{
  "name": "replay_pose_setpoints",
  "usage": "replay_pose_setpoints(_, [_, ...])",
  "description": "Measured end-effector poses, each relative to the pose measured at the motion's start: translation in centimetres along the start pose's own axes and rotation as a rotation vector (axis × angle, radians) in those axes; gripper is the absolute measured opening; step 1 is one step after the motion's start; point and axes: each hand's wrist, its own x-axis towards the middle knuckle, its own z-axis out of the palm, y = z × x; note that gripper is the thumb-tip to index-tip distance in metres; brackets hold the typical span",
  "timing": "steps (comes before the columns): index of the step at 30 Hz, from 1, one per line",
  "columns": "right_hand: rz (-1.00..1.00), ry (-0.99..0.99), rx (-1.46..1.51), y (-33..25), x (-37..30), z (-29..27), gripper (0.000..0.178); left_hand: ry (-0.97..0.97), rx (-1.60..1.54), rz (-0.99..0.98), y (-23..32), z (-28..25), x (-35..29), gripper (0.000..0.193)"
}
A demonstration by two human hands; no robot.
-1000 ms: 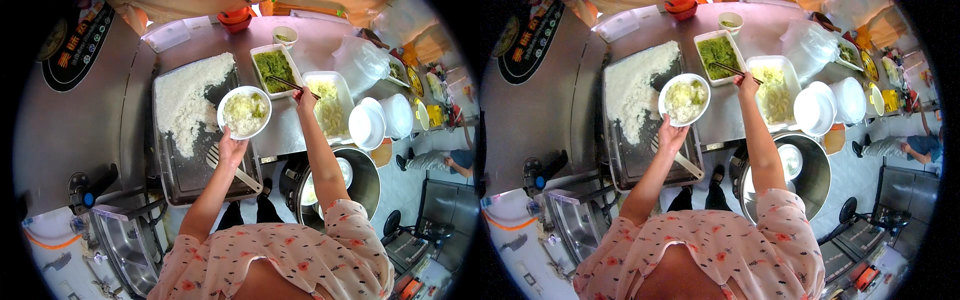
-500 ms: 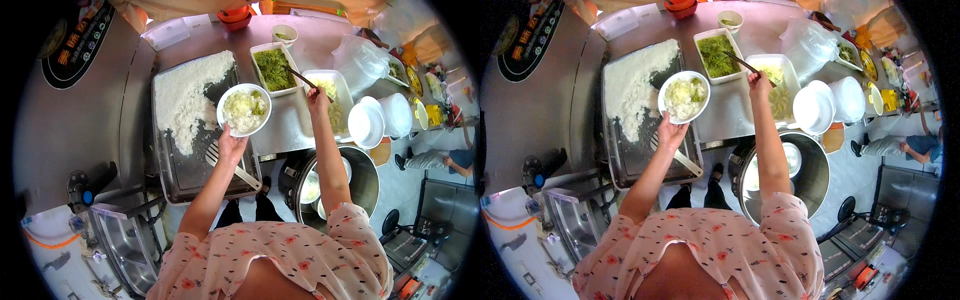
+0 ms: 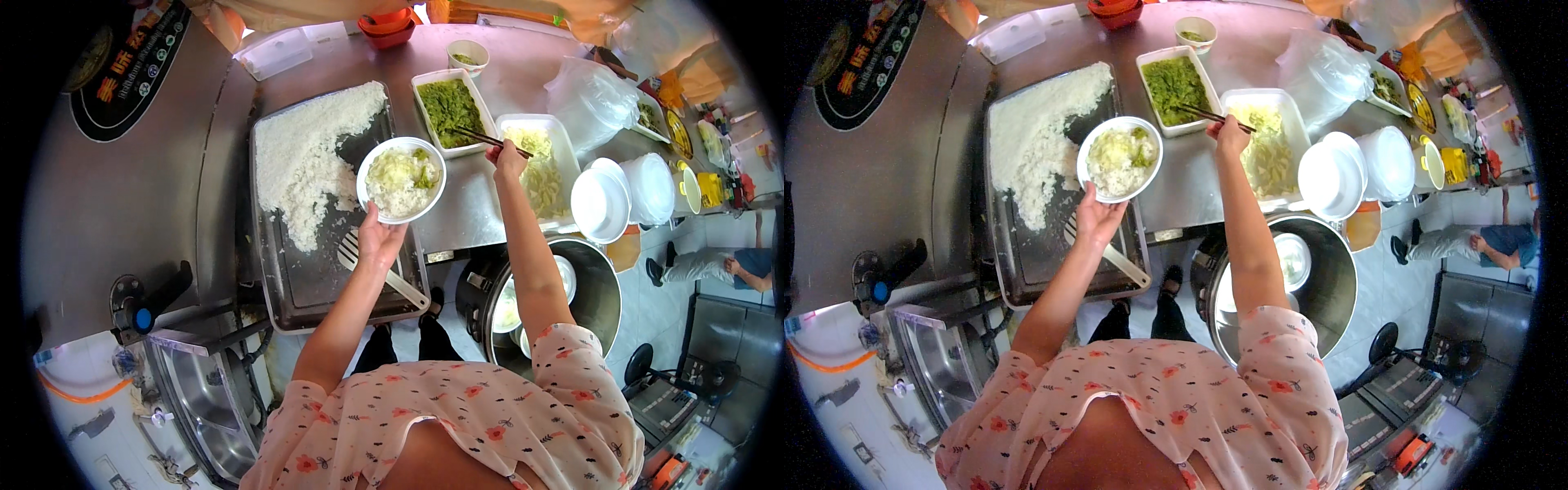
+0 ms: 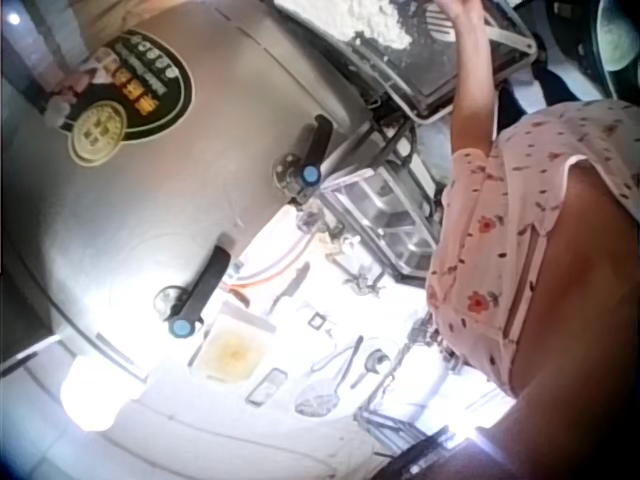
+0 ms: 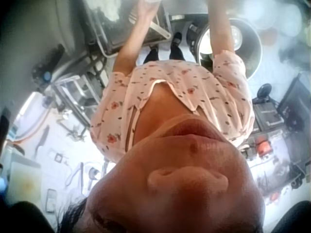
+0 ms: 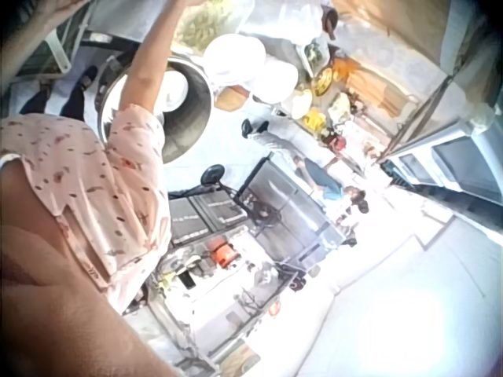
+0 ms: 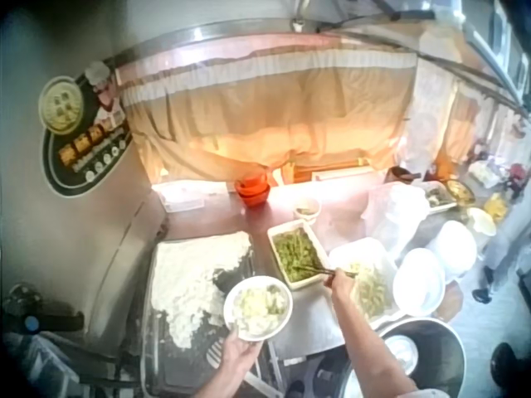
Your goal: The person scoops white rice from a large tray into a bowl using a spatula, then adds shredded cabbage and a green vegetable using chopsticks. This process is repeated for multiple bowls, which are placed into a large metal pot.
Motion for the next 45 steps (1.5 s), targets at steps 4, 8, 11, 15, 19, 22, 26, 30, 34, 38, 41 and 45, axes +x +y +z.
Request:
replay_pose_setpoints(4, [0.023, -0.049, 0.164, 0.5, 0.5, -0.7, 0.012, 0.015, -0.006, 0.007, 0.1, 0.1, 0.0, 0.045])
replay_pose_setpoints(8, [0.065, -0.100, 0.265, 0.2, 1.1, -1.7, 0.011, -0.030, 0.021, 0.023, 0.2, 0.5, 0.2, 0.044])
replay_pose_setpoints(11, [0.090, -0.131, 0.312, -1.1, 1.5, -2.5, 0.012, -0.060, 0.028, 0.004, 0.1, 1.4, 0.7, 0.044])
replay_pose_setpoints(15, [0.081, -0.177, 0.336, -4.0, 1.0, -2.8, 0.012, -0.062, 0.021, -0.018, -0.2, 2.6, 2.0, 0.042])
replay_pose_setpoints(19, [0.013, -0.231, 0.358, -7.7, -0.6, -2.7, 0.011, -0.084, 0.035, -0.034, -0.7, 3.9, 3.1, 0.042])
replay_pose_setpoints(22, [-0.016, -0.278, 0.358, -10.7, -1.8, -2.6, 0.011, -0.085, 0.032, -0.040, -1.1, 4.8, 4.0, 0.042])
replay_pose_setpoints(26, [-0.062, -0.410, 0.337, -14.1, -5.1, -2.5, 0.012, -0.064, 0.019, -0.034, -1.4, 5.4, 5.1, 0.043])
replay_pose_setpoints(30, [-0.189, -0.459, 0.223, -15.9, -8.3, -2.5, 0.017, -0.082, 0.014, -0.038, -1.8, 6.2, 5.7, 0.044])
replay_pose_setpoints(34, [-0.487, -0.496, -0.332, -15.0, -11.5, -2.1, 0.025, -0.153, 0.004, -0.031, -1.9, 5.7, 5.8, 0.044])
replay_pose_setpoints(38, [-0.535, -0.472, -0.461, -15.3, -14.1, -3.5, 0.025, -0.183, 0.021, -0.034, -1.7, 4.8, 4.4, 0.044])
replay_pose_setpoints(41, [-0.600, -0.464, -0.500, -16.0, -15.6, -5.1, 0.028, -0.187, 0.001, -0.042, -1.5, 3.8, 3.6, 0.044])
replay_pose_setpoints(45, [-0.510, -0.523, -0.453, -13.6, -16.1, -6.1, 0.025, -0.237, -0.029, -0.054, -1.7, 3.4, 2.1, 0.044])
